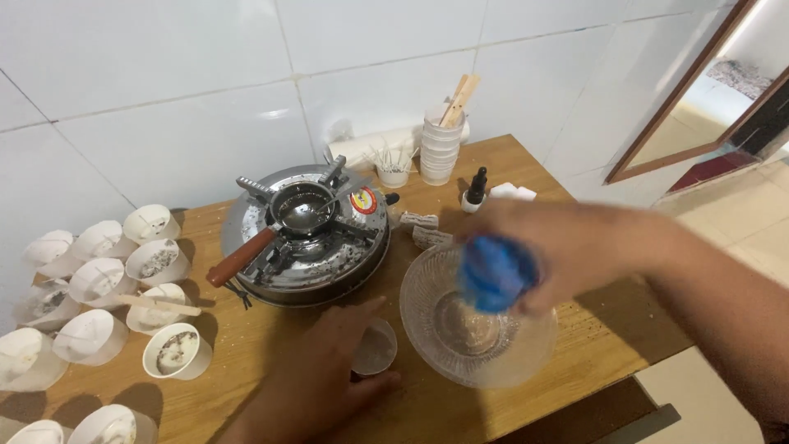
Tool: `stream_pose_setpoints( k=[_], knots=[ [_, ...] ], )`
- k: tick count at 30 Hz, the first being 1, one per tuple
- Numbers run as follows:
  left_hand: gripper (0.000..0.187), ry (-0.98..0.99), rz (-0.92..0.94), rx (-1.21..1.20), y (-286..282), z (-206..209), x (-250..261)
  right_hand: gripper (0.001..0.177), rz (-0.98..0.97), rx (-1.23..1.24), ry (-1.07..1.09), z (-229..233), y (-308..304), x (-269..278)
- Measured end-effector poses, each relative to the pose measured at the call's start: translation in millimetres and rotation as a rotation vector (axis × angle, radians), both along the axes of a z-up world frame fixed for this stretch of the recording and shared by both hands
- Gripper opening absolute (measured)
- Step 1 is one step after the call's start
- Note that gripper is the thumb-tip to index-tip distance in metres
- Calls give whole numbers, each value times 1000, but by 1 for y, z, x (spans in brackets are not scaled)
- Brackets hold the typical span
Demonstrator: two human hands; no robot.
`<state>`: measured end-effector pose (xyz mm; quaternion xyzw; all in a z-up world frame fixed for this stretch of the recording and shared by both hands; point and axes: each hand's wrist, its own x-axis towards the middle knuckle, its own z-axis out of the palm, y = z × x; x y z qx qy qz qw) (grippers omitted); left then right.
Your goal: Preparing small paper cup molds for candle making by inserting wicks and centering them with wooden sticks.
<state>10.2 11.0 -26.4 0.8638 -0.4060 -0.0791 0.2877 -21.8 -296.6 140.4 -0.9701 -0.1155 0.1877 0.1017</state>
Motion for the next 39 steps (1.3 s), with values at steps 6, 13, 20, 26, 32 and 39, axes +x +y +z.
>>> stream_pose_setpoints(
  k=[6, 13, 20, 26, 32, 39],
  knots=[
    [97, 16, 19, 26, -1, 3, 0, 86, 316, 54, -48, -52, 10, -4],
    [99, -25, 19, 63, 0, 1, -1, 74, -26, 142, -188, -27, -18, -32],
    [98, 31, -1, 36, -1, 3, -1, 46, -691, -157, 123, -35, -13, -47],
    [96, -54, -41, -51, 0, -4, 1, 25, -717, 447, 147, -85, -30, -48],
    [93, -60, -28, -95, 0, -6, 4, 34, -737, 575, 141, -59, -45, -46],
    [96, -19, -17, -32, 0, -7, 5, 37, -789, 362, -234, 0, -136, -13]
  ],
)
